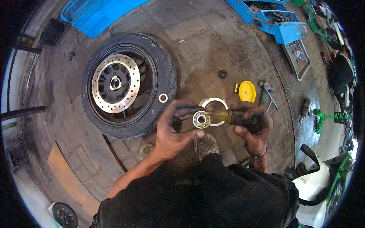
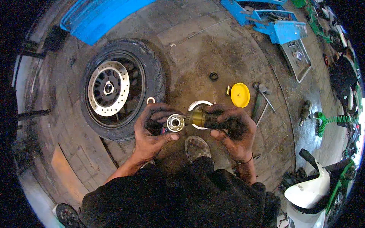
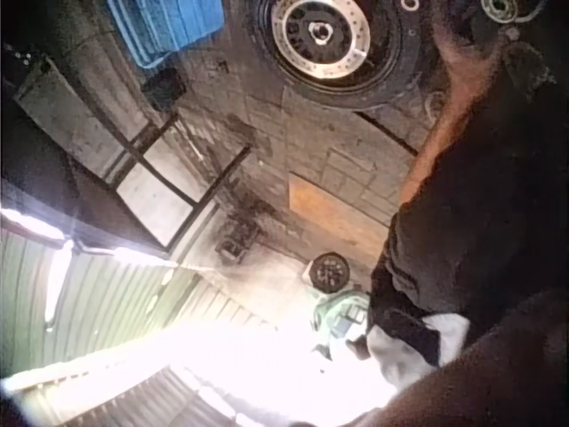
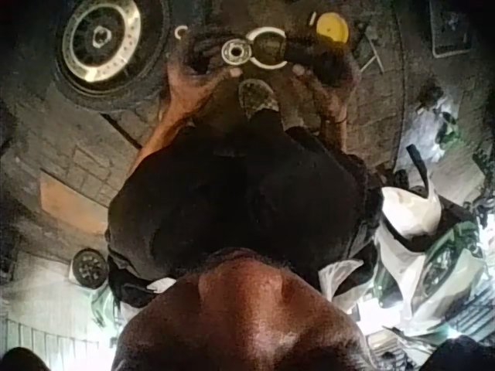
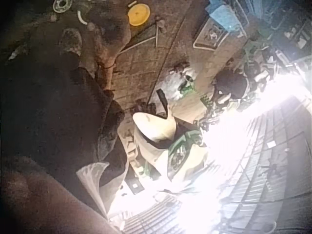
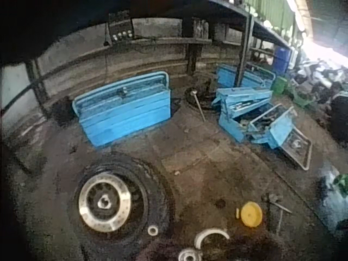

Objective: The person applies grease to motorcycle wheel bearings by hand and then installs them into the wheel hub, securing them with a hammer.

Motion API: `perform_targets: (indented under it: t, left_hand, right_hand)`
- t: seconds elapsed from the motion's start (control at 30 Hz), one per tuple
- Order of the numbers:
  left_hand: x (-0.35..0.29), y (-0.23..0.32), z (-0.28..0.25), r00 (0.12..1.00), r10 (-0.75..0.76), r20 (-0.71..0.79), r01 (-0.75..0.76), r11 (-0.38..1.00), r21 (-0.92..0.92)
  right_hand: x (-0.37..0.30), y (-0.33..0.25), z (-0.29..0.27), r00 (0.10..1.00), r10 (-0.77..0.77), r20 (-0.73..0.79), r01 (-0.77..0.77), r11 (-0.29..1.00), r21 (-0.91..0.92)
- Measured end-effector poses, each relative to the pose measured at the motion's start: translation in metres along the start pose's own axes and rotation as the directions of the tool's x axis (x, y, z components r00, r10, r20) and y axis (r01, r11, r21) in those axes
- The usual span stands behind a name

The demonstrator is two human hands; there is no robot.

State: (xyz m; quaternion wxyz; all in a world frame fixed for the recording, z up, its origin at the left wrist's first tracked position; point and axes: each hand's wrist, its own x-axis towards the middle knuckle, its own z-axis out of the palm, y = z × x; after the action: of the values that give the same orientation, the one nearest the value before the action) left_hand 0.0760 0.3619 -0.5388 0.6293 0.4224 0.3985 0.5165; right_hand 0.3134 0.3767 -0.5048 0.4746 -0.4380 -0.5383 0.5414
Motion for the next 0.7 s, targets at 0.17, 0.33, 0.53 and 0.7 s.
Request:
perform_targets:
  t: [0.17, 0.33, 0.53, 0.7]
  left_hand:
    - [0.001, 0.002, 0.003, 0.998, -0.017, -0.052, 0.018, 1.0, 0.016]
    - [0.001, 0.006, 0.004, 0.99, 0.047, -0.13, -0.024, 0.985, 0.17]
    - [0.008, -0.005, 0.003, 0.957, 0.243, -0.159, -0.204, 0.952, 0.227]
    - [0.008, -0.004, 0.005, 0.949, 0.247, -0.198, -0.221, 0.964, 0.146]
  right_hand:
    - [0.003, -0.006, 0.001, 1.0, -0.018, 0.019, 0.019, 0.999, -0.036]
    - [-0.004, -0.006, 0.004, 0.999, 0.017, -0.033, -0.02, 0.994, -0.107]
    - [-0.011, 0.004, 0.016, 0.997, 0.042, -0.062, -0.048, 0.993, -0.107]
    - [-0.009, 0.004, 0.019, 0.999, 0.033, -0.04, -0.036, 0.996, -0.081]
